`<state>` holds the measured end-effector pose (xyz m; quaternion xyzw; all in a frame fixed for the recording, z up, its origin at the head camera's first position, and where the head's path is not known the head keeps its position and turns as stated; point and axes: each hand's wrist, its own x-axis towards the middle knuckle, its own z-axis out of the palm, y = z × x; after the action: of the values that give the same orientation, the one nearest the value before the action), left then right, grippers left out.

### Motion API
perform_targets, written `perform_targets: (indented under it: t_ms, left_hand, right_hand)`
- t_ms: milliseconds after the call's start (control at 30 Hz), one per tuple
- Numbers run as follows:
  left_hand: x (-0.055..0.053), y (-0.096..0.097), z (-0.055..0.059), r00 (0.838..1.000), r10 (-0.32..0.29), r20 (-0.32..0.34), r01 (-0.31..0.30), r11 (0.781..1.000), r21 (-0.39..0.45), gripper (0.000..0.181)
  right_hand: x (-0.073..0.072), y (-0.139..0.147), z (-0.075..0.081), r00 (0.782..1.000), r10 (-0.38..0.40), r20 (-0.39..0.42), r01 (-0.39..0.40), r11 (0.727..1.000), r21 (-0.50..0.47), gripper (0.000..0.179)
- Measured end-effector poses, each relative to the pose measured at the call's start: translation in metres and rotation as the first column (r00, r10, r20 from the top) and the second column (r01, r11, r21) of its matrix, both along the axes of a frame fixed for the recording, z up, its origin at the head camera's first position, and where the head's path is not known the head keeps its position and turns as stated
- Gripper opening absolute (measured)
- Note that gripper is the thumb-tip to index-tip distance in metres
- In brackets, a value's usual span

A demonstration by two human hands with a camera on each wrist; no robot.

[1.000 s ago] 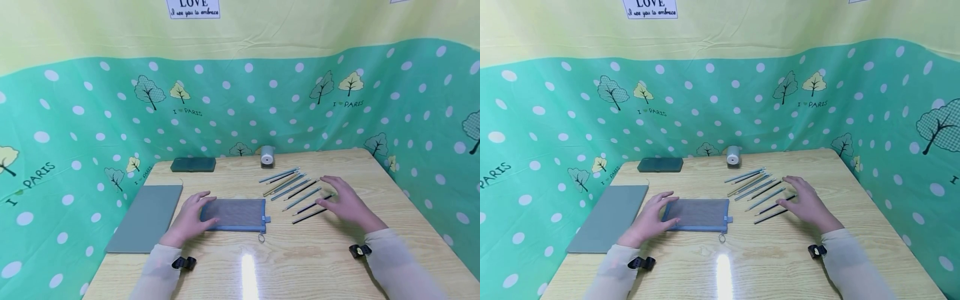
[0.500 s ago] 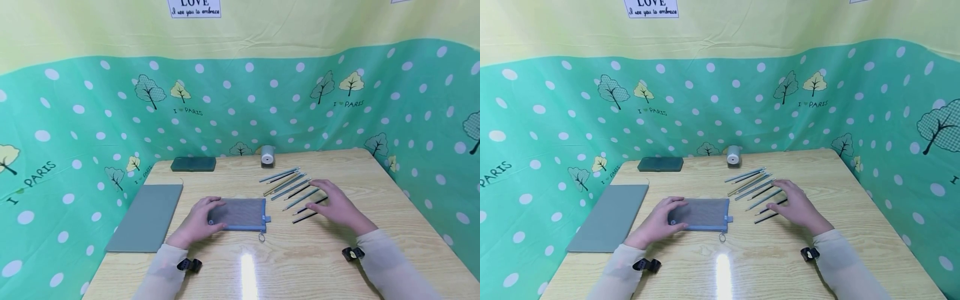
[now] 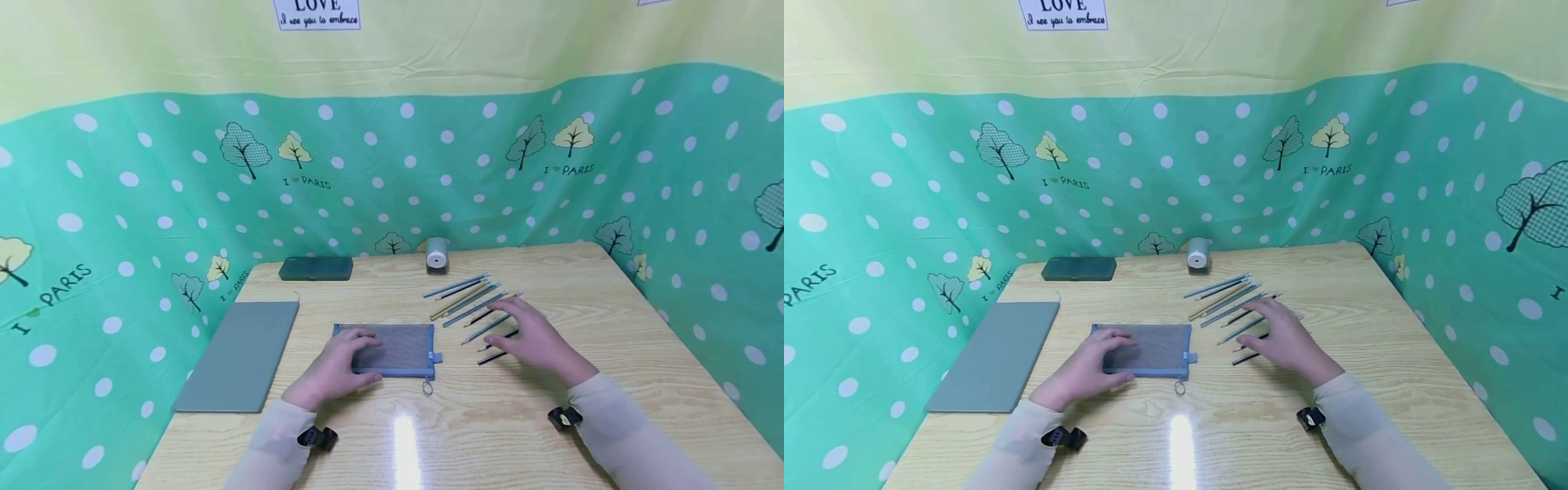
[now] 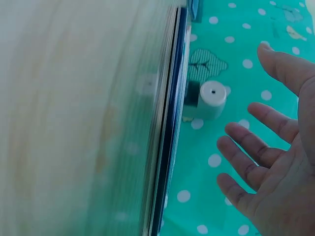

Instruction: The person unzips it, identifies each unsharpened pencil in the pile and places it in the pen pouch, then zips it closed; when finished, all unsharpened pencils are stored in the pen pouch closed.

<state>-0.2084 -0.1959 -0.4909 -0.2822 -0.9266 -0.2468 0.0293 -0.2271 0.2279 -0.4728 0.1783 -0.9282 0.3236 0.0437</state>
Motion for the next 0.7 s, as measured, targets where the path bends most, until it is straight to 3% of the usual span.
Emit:
perform_targets:
  t_ms: [300,700]
  left_hand:
    - [0.002,0.010,-0.002,1.000,-0.018,0.018,0.019,0.999,-0.030,0.056]
    - [0.001,0.014,-0.010,0.999,-0.045,-0.012,0.044,0.997,-0.057,0.033]
  right_hand:
    - [0.007,-0.021,-0.002,0.999,0.048,0.000,-0.048,0.999,-0.011,0.062]
    - [0.015,-0.034,-0.008,0.995,0.095,0.017,-0.095,0.995,0.014,0.056]
